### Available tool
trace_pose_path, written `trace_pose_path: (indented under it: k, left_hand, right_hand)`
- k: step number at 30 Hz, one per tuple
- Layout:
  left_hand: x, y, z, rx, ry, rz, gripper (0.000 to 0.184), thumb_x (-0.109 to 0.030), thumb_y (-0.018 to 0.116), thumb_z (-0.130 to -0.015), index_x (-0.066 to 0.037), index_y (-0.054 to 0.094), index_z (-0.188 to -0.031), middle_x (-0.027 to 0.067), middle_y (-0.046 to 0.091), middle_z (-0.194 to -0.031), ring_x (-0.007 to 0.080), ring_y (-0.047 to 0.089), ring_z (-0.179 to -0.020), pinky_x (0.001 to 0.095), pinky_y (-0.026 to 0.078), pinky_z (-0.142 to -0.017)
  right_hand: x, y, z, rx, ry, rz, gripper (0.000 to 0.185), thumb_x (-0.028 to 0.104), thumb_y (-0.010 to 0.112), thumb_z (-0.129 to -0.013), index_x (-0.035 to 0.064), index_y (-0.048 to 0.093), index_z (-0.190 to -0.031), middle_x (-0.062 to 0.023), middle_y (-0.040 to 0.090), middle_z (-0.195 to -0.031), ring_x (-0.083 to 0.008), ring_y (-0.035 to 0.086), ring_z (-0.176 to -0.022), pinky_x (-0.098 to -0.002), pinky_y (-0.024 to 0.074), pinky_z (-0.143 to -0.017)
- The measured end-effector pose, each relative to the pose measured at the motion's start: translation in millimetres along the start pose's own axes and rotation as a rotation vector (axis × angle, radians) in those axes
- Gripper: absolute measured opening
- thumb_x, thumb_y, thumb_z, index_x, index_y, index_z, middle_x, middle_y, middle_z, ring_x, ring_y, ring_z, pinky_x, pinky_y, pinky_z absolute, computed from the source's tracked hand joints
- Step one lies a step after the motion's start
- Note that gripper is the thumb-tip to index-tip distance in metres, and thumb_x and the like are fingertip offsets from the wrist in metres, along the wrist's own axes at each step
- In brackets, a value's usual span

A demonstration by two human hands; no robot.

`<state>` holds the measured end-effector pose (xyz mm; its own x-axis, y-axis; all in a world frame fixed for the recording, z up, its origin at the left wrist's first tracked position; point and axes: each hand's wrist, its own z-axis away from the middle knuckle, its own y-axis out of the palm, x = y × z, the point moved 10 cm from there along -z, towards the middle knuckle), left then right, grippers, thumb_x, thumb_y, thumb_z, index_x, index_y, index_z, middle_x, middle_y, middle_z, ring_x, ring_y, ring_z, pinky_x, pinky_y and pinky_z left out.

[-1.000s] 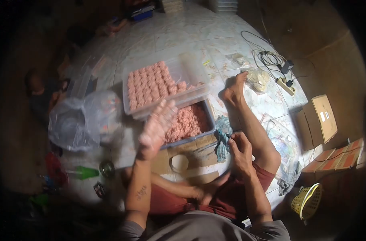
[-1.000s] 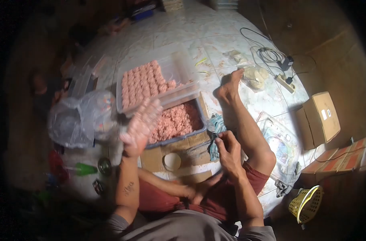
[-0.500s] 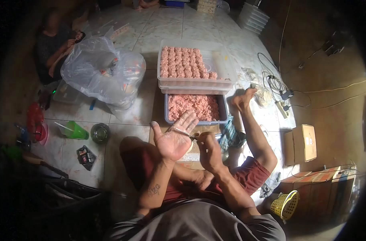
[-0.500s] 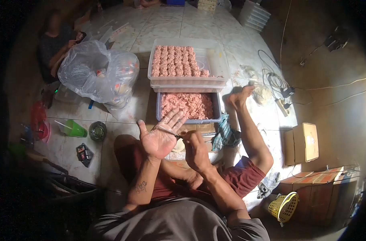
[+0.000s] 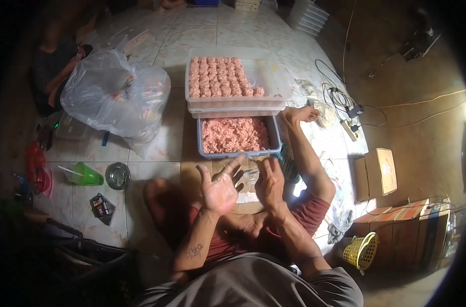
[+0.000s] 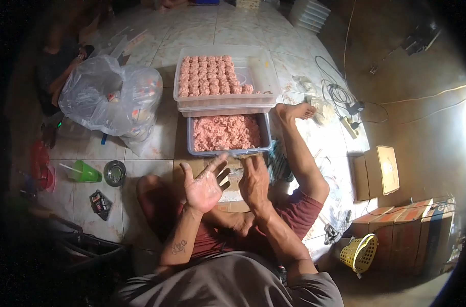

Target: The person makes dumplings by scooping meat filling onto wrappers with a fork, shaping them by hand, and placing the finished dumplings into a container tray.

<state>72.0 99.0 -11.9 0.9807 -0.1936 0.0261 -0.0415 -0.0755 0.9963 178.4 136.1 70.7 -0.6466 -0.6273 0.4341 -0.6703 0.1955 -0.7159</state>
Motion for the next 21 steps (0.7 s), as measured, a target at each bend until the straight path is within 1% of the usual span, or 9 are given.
trace_pose_path:
  k: [2, 4, 8, 10, 14, 16, 18, 19, 21]
  left_hand:
    - [2.8, 21.7, 6.3, -0.086, 0.015, -0.362, 0.116, -0.092, 0.03, -0.084, -0.001, 0.03, -0.157, 0.0122, 0.042, -0.156, 0.0286, 0.045, -0.134, 0.0427, 0.035, -0.11]
    - [2.0, 19.2, 6.1, -0.061, 0.011, -0.354, 0.116, -0.09, 0.032, -0.086, 0.001, 0.029, -0.157, 0.0133, 0.039, -0.159, 0.0288, 0.041, -0.139, 0.0436, 0.031, -0.114]
    - [-5.4, 8.8, 1.2, -0.101, 0.033, -0.243, 0.123, -0.094, 0.024, -0.083, 0.002, 0.024, -0.159, 0.0162, 0.025, -0.165, 0.0288, 0.032, -0.144, 0.0427, 0.019, -0.121]
    - [-8.5, 6.4, 0.8, -0.11, 0.047, -0.287, 0.119, -0.091, 0.032, -0.084, 0.001, 0.024, -0.159, 0.0181, 0.033, -0.161, 0.0327, 0.035, -0.146, 0.0474, 0.026, -0.12]
    - [-15.8, 11.6, 6.1, -0.11, 0.084, -0.499, 0.127, -0.097, 0.03, -0.078, 0.0, 0.02, -0.16, 0.0175, 0.022, -0.166, 0.0331, 0.023, -0.152, 0.0464, 0.014, -0.124]
    - [-14.7, 7.2, 8.2, -0.101, 0.079, -0.576, 0.133, -0.097, 0.042, -0.074, 0.001, 0.016, -0.161, 0.0176, 0.017, -0.168, 0.0325, 0.015, -0.156, 0.0452, 0.008, -0.125]
    - [-17.0, 9.1, -2.7, -0.087, 0.069, -1.184, 0.144, -0.093, 0.059, -0.065, 0.001, 0.009, -0.161, 0.0175, 0.012, -0.169, 0.0325, 0.009, -0.157, 0.0445, 0.004, -0.126]
    - [-17.0, 25.6, -5.2, 0.133, 0.161, -1.277, 0.146, -0.084, 0.072, -0.065, 0.0, 0.002, -0.162, 0.0213, 0.006, -0.169, 0.0333, 0.005, -0.157, 0.0443, 0.002, -0.127]
    - [-18.8, 37.9, -14.8, 0.181, 0.136, -1.439, 0.157, -0.08, 0.081, -0.055, 0.003, -0.002, -0.16, 0.0241, 0.003, -0.168, 0.0346, 0.005, -0.157, 0.047, 0.006, -0.126]
  right_hand:
    - [-29.5, -4.9, -9.7, 0.001, 0.173, -0.016, 0.021, -0.008, 0.057, -0.086, -0.0015, 0.062, -0.105, -0.0222, 0.06, -0.106, -0.0417, 0.061, -0.093, -0.0486, 0.0505, -0.075]
    - [-55.4, 3.4, -19.2, 0.099, 0.238, -0.036, 0.02, -0.006, 0.057, -0.089, -0.0019, 0.061, -0.107, -0.0245, 0.062, -0.101, -0.0427, 0.063, -0.092, -0.0471, 0.0512, -0.076]
    - [-95.8, 6.8, -19.0, -0.027, 0.403, -0.258, 0.02, -0.003, 0.054, -0.091, -0.003, 0.059, -0.111, -0.0287, 0.064, -0.101, -0.05, 0.061, -0.097, -0.0523, 0.0487, -0.081]
    - [-111.7, 27.6, 15.2, -0.001, 0.181, -0.019, 0.021, -0.001, 0.053, -0.093, -0.0035, 0.059, -0.113, -0.0296, 0.064, -0.103, -0.0508, 0.061, -0.094, -0.0534, 0.0483, -0.082]
    - [-120.4, 0.5, 77.9, 0.116, 0.486, -0.005, 0.014, 0.002, 0.053, -0.093, -0.0047, 0.063, -0.1, -0.0301, 0.064, -0.093, -0.0503, 0.061, -0.085, -0.0538, 0.0491, -0.074]
    - [-120.8, -10.3, 90.1, 0.128, 0.489, -0.012, 0.01, -0.002, 0.057, -0.089, -0.0026, 0.064, -0.095, -0.0241, 0.065, -0.08, -0.0381, 0.066, -0.074, -0.0433, 0.0509, -0.068]
    - [-99.9, -29.4, 78.1, 0.133, 0.624, -0.271, 0.005, 0.003, 0.058, -0.096, -0.0017, 0.061, -0.097, -0.0115, 0.063, -0.081, -0.017, 0.059, -0.075, -0.0329, 0.0482, -0.068]
    - [-74.6, -38.8, 62.6, 0.173, 0.58, -0.39, 0.005, 0.003, 0.06, -0.096, -0.002, 0.061, -0.098, -0.0114, 0.063, -0.082, -0.0174, 0.059, -0.077, -0.0332, 0.0483, -0.069]
    - [-28.5, -43.4, 44.5, 0.318, 0.444, -0.653, 0.006, 0.002, 0.062, -0.096, -0.0017, 0.06, -0.1, -0.0102, 0.063, -0.086, -0.0169, 0.06, -0.082, -0.0328, 0.0484, -0.072]
